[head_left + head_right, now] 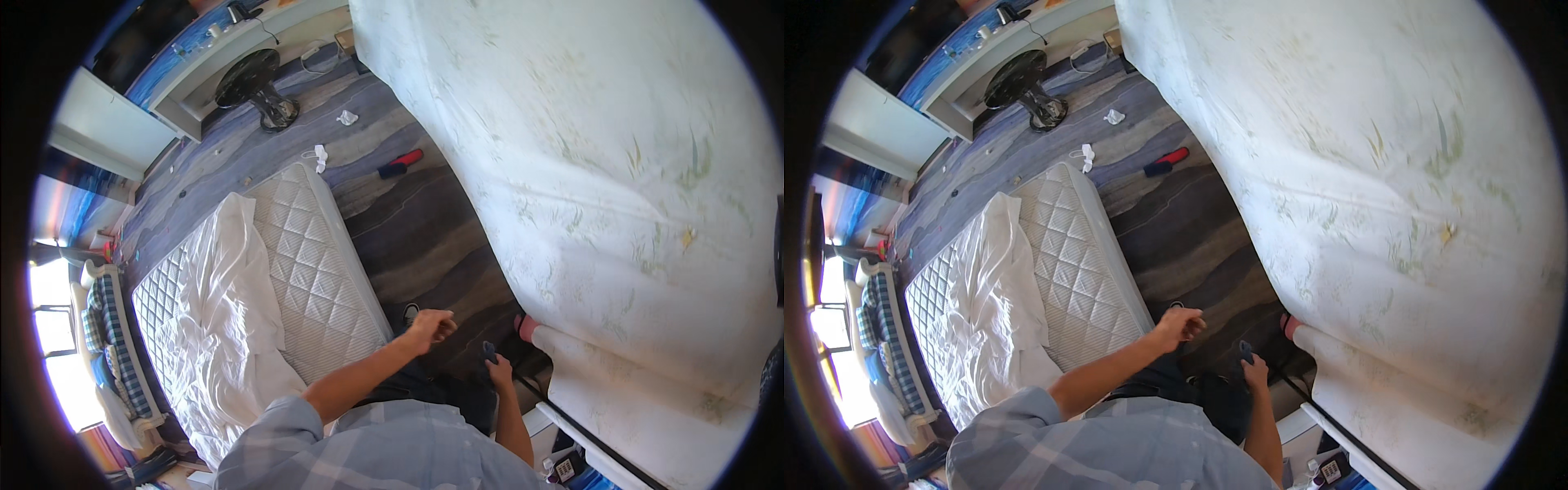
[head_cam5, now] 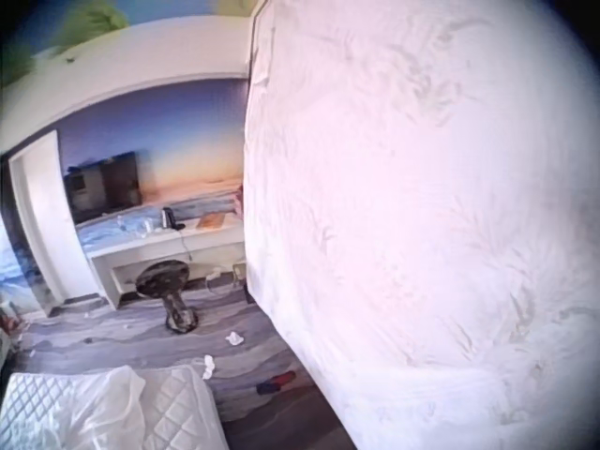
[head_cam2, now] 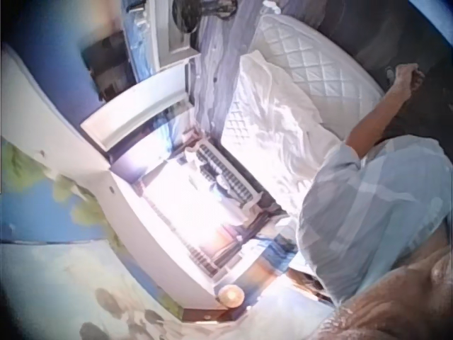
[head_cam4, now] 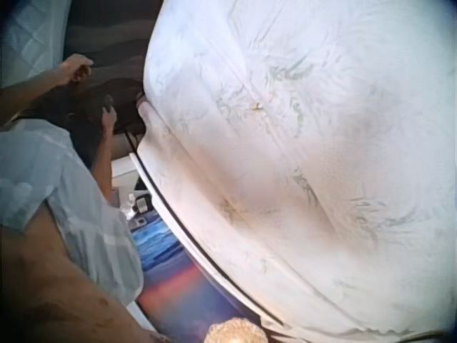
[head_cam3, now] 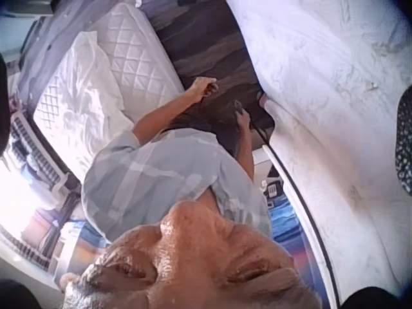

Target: The person cleans a remote control and a laptop with a cloth while sitting on a bed. They then open a drawer, wipe its interior, and proceed to adjust a white fitted sheet on the mattress.

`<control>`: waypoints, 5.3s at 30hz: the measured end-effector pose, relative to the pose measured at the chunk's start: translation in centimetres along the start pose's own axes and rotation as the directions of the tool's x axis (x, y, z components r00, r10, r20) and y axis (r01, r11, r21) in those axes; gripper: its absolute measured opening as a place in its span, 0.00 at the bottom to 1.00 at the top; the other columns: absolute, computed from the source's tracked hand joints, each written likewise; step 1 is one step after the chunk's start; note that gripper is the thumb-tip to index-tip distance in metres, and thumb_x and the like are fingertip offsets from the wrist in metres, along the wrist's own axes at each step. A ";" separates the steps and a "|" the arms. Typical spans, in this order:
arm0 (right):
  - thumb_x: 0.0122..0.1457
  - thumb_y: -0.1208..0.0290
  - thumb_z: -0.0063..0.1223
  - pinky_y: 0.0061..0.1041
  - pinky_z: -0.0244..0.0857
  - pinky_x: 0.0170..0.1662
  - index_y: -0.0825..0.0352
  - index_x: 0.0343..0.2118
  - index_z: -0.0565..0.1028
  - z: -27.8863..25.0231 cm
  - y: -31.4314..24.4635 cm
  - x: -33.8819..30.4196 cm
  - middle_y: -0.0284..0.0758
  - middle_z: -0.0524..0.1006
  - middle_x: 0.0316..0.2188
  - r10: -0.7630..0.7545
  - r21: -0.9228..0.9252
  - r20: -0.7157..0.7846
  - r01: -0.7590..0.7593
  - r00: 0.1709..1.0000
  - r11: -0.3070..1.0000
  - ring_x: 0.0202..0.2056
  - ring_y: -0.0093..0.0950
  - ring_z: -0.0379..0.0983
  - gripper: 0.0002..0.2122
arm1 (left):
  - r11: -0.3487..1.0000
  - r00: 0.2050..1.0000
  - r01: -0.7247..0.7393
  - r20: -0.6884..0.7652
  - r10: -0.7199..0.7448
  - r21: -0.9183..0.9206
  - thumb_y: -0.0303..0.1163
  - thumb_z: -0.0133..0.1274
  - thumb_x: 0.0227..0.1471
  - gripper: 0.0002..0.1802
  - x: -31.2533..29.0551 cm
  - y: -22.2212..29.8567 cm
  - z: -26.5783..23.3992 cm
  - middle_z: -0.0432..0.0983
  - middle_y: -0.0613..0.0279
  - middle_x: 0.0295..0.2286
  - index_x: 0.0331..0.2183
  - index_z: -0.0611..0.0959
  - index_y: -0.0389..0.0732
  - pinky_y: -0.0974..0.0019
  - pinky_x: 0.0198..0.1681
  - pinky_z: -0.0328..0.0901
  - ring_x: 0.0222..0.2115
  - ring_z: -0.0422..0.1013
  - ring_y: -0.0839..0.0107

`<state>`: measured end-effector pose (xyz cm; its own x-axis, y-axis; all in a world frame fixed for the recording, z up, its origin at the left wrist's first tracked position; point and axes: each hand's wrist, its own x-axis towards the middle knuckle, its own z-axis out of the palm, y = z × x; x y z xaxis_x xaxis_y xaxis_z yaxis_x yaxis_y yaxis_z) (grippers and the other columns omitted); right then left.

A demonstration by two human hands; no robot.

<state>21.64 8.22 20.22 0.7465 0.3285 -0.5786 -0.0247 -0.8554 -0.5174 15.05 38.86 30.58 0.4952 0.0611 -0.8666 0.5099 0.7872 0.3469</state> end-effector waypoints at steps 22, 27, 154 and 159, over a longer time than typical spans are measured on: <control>0.54 0.76 0.56 0.27 0.65 0.38 0.77 0.40 0.76 5.4 -36.7 31.3 0.38 0.78 0.34 -0.181 0.273 0.348 0.086 0.920 0.958 0.35 0.26 0.73 0.12 | 0.857 0.721 -0.493 -0.621 0.307 -0.148 0.37 0.50 0.55 0.13 3.3 17.1 -28.0 0.80 0.60 0.29 0.38 0.78 0.40 0.70 0.26 0.64 0.28 0.76 0.72; 0.52 0.67 0.57 0.32 0.65 0.39 0.75 0.37 0.76 4.4 -48.6 39.7 0.44 0.79 0.34 -0.341 0.090 0.428 0.336 0.837 0.938 0.35 0.30 0.74 0.15 | 0.818 0.593 -0.438 -0.804 -0.050 -0.374 0.31 0.46 0.53 0.11 6.2 13.9 -32.9 0.77 0.54 0.24 0.36 0.76 0.34 0.69 0.17 0.62 0.19 0.73 0.69; 0.63 0.69 0.33 0.46 0.66 0.39 0.64 0.25 0.68 80.6 -91.6 18.6 0.35 0.67 0.18 0.786 -0.710 0.592 0.577 0.179 0.403 0.27 0.33 0.69 0.12 | -0.633 0.629 -0.774 -0.095 -0.772 0.013 0.32 0.49 0.58 0.13 10.8 58.1 -38.5 0.80 0.60 0.31 0.42 0.78 0.35 0.76 0.24 0.65 0.27 0.75 0.77; 0.56 0.76 0.46 0.39 0.67 0.47 0.73 0.27 0.77 88.9 -106.0 0.7 0.46 0.79 0.31 0.218 -0.318 0.652 0.000 -0.726 0.948 0.39 0.38 0.75 0.08 | -0.585 0.576 -0.811 -0.143 -0.805 0.027 0.33 0.49 0.58 0.12 9.4 54.5 -40.7 0.80 0.61 0.31 0.40 0.79 0.36 0.77 0.24 0.65 0.27 0.74 0.77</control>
<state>-34.39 134.69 18.59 -0.9809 -0.1644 -0.1036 0.1879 -0.9385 -0.2897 18.83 107.31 26.73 -0.2258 -0.5107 -0.8296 -0.6805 -0.5267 0.5094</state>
